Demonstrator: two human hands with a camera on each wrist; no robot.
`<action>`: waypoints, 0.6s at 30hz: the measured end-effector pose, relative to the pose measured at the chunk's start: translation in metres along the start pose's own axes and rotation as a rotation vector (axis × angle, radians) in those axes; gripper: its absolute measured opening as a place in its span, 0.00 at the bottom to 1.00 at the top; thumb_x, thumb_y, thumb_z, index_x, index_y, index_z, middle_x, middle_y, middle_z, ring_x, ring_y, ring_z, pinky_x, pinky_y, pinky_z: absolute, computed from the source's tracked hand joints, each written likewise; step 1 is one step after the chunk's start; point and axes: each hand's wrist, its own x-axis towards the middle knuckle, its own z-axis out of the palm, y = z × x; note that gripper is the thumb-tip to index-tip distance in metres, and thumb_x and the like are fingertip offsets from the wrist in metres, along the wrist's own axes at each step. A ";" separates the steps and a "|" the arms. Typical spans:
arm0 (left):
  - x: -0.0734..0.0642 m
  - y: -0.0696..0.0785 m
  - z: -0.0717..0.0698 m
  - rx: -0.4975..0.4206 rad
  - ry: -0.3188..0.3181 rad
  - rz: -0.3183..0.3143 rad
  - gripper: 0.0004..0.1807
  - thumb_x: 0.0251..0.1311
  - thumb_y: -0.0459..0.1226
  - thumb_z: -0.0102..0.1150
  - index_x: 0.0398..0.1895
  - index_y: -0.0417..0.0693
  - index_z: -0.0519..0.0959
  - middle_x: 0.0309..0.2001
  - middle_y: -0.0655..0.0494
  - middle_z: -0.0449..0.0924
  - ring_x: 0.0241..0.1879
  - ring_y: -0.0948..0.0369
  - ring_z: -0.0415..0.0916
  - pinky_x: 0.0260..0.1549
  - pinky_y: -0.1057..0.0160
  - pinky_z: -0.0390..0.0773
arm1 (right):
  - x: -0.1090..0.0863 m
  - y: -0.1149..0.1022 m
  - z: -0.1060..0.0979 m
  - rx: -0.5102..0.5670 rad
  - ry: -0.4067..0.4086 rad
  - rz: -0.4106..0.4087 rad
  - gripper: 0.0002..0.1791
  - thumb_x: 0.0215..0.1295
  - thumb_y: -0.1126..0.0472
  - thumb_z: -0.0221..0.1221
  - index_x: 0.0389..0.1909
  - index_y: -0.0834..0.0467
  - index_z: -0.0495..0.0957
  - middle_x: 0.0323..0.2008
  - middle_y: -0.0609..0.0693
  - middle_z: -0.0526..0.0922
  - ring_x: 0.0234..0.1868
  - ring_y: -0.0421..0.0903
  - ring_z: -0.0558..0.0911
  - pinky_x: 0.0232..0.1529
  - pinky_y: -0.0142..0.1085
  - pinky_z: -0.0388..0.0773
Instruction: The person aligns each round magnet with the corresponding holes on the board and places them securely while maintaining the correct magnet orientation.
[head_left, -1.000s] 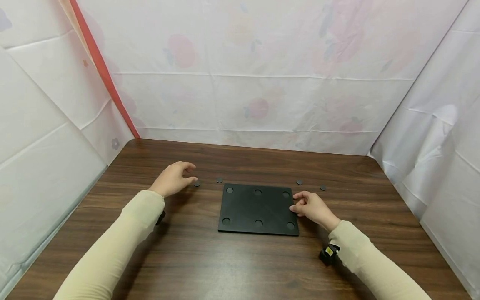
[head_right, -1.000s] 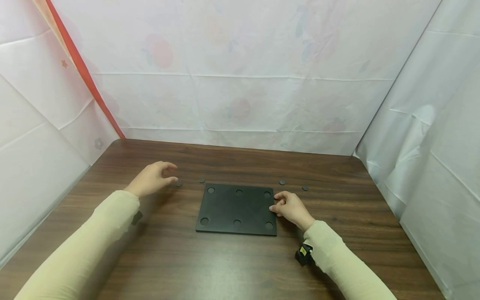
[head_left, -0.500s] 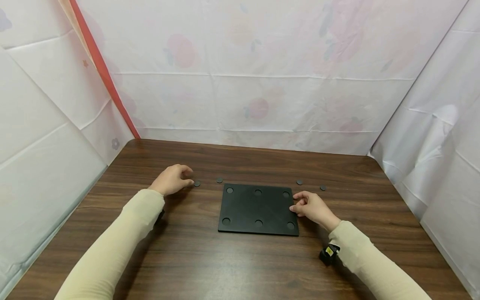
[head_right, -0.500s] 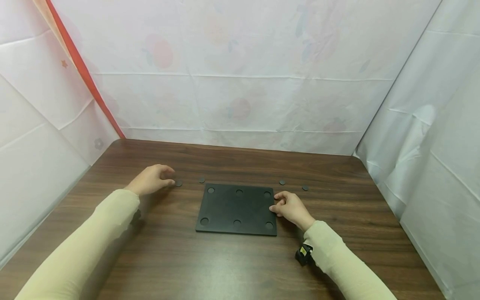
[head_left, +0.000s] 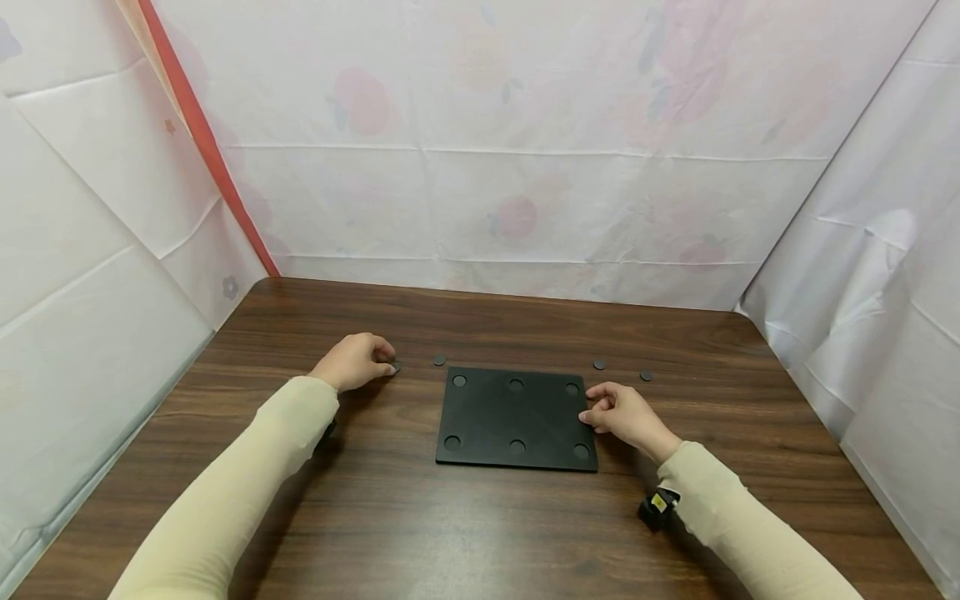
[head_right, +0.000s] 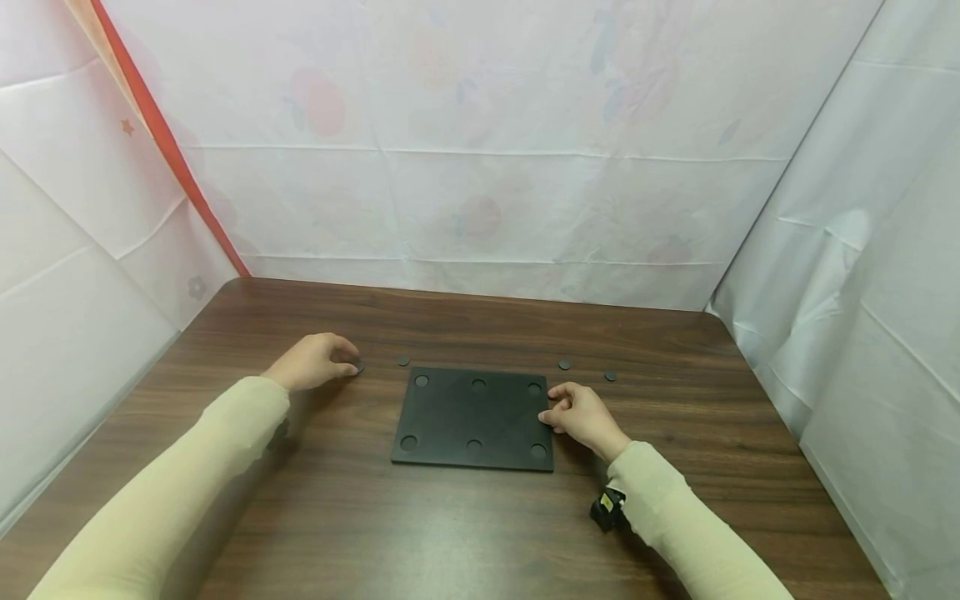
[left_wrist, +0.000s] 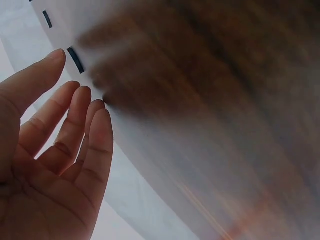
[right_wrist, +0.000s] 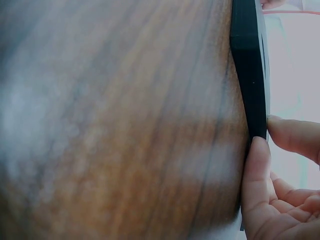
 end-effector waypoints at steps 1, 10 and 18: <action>0.001 0.000 0.000 0.004 0.001 0.000 0.18 0.63 0.39 0.62 0.54 0.41 0.80 0.50 0.44 0.82 0.51 0.49 0.78 0.52 0.46 0.76 | 0.000 0.000 0.000 0.001 0.000 0.000 0.26 0.64 0.63 0.63 0.60 0.68 0.70 0.32 0.54 0.79 0.32 0.43 0.81 0.39 0.39 0.83; 0.003 0.002 0.002 0.026 0.005 0.004 0.15 0.62 0.38 0.64 0.49 0.42 0.82 0.46 0.46 0.82 0.45 0.52 0.79 0.48 0.49 0.77 | 0.001 0.001 0.001 0.000 0.000 0.001 0.26 0.64 0.64 0.63 0.60 0.68 0.69 0.32 0.53 0.79 0.32 0.43 0.81 0.39 0.38 0.83; 0.004 0.002 0.003 0.040 0.012 -0.004 0.13 0.61 0.37 0.64 0.47 0.42 0.82 0.43 0.47 0.83 0.43 0.54 0.79 0.47 0.50 0.77 | 0.001 0.001 0.000 -0.008 -0.001 -0.003 0.26 0.64 0.64 0.63 0.60 0.68 0.69 0.32 0.53 0.80 0.32 0.43 0.81 0.39 0.38 0.83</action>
